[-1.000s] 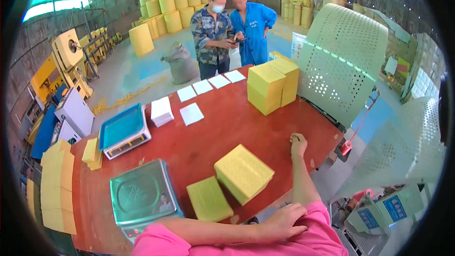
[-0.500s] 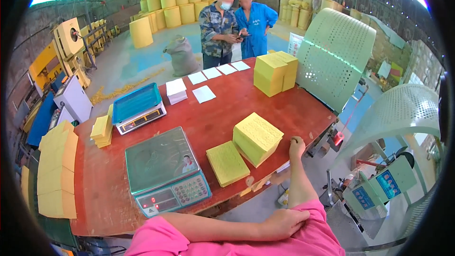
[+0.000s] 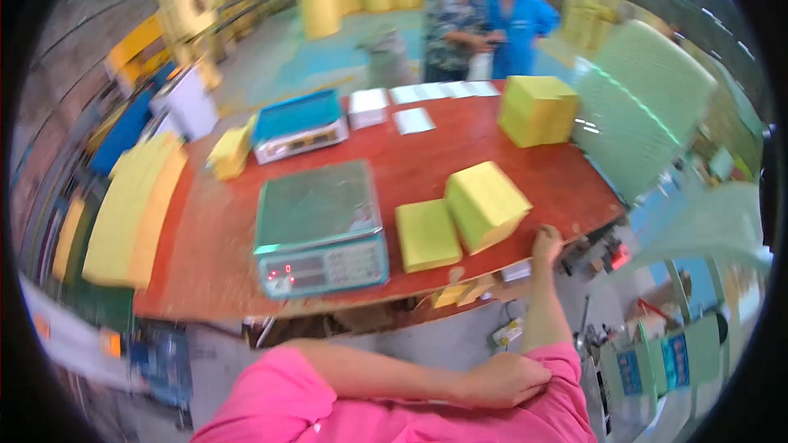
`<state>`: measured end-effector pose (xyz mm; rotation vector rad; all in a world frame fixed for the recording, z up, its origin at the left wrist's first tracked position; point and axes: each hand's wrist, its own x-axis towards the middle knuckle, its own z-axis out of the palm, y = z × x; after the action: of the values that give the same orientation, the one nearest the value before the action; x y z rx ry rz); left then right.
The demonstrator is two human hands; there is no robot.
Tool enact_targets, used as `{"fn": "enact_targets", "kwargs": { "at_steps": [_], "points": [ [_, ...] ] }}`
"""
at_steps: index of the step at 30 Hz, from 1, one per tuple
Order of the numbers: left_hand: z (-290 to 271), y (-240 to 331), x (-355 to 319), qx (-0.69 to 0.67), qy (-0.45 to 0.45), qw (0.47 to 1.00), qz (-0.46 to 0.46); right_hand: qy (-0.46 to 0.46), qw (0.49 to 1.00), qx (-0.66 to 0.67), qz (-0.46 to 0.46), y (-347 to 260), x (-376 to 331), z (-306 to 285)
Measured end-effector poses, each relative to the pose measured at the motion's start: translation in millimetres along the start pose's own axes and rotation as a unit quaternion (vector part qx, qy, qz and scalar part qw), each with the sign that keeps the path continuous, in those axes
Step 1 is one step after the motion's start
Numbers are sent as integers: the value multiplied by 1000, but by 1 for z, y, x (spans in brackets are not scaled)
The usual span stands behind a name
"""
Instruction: The recorder is weighing stacks of yellow paper and organizing them on a table and conveyor.
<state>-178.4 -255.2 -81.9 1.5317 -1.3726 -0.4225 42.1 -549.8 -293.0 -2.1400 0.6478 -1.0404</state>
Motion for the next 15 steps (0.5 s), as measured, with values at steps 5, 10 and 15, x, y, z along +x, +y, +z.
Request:
{"fn": "enact_targets", "kwargs": {
  "at_steps": [5,10,15],
  "points": [
    [7,-10,-9,112,48,992,-21,-43,963,154,218,13,-10,-24],
    [2,-37,-55,216,-98,968,-84,66,991,-60,100,3,-61,-24],
    [-89,-83,-236,140,-16,939,-315,-72,997,37,1,-74,-172,-18]
  ]
}}
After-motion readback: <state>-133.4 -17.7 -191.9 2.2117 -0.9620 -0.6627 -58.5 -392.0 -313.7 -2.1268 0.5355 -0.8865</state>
